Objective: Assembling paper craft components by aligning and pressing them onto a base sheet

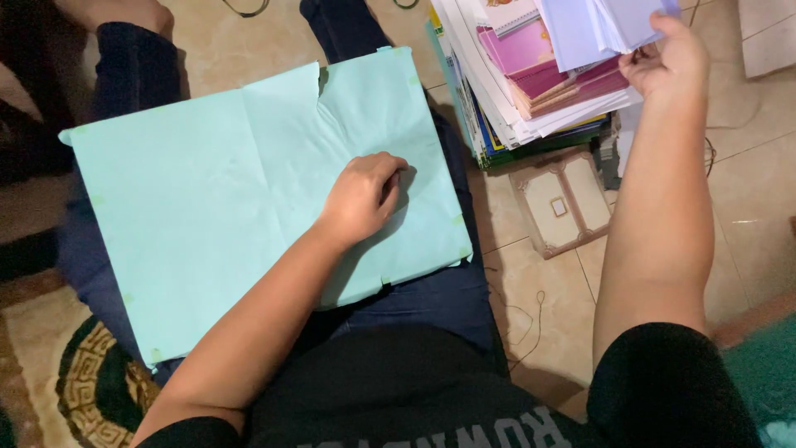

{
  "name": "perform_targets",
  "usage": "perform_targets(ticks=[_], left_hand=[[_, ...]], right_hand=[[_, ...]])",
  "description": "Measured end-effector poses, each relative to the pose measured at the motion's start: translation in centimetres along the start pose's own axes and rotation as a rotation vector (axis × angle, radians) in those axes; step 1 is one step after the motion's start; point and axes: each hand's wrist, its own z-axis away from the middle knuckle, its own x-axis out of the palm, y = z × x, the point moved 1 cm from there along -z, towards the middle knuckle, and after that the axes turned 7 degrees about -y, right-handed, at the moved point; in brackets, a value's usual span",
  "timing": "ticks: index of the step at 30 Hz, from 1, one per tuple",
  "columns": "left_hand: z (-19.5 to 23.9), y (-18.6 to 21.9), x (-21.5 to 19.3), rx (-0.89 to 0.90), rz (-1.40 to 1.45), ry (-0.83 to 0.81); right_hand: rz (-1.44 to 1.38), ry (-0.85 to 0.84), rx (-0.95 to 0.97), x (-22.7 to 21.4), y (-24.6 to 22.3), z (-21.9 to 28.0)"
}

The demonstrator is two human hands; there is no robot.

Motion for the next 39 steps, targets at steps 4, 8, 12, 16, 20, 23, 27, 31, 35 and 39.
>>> perform_targets(ticks=[4, 8, 12, 16, 20, 23, 27, 31, 35, 39], left_hand=[[0.2, -0.4, 0.4, 0.004, -0.002, 0.005], [0.1, -0.4, 0.3, -0.009, 0.006, 0.000], [0.3, -0.3, 0.1, -0.013, 0.028, -0.015], [0.3, -0.8, 0.5, -0.001, 0.027, 0.007], [0.5, -0.9, 0.5, -0.002, 0.030, 0.016], [0.3, -1.0, 0.5, -0.007, 0.036, 0.001], [0.3, -0.3, -0.1, -0.053, 0.142, 0.057], [-0.2, -1.5, 0.1, -0.259, 0.523, 0.192], [0.3, -2.5, -2.2, -0.268, 1.443, 0.108], [4.9, -7.8, -4.0, -0.428, 1.639, 0.144]], right_hand=[[0.024, -0.015, 0.013, -1.5, 0.4, -4.6], [0.077, -0.041, -0.003, -0.8, 0.5, -3.8], [0.300, 0.022, -0.237, -0.8, 1.0, -1.6], [0.522, 0.013, -0.398, -0.3, 2.1, 2.5], [0.219, -0.134, -0.483, -0.9, 3.1, 3.2], [0.054, -0.250, -0.452, -1.9, 3.6, 3.3], [-0.060, -0.164, -0.194, -1.3, 3.7, 11.6], [-0.213, -0.255, -0.011, 1.3, 6.1, 20.7], [-0.064, -0.492, 0.069, 4.4, 11.1, 28.3], [0.171, -0.868, -0.137, 4.1, 15.9, 28.5]])
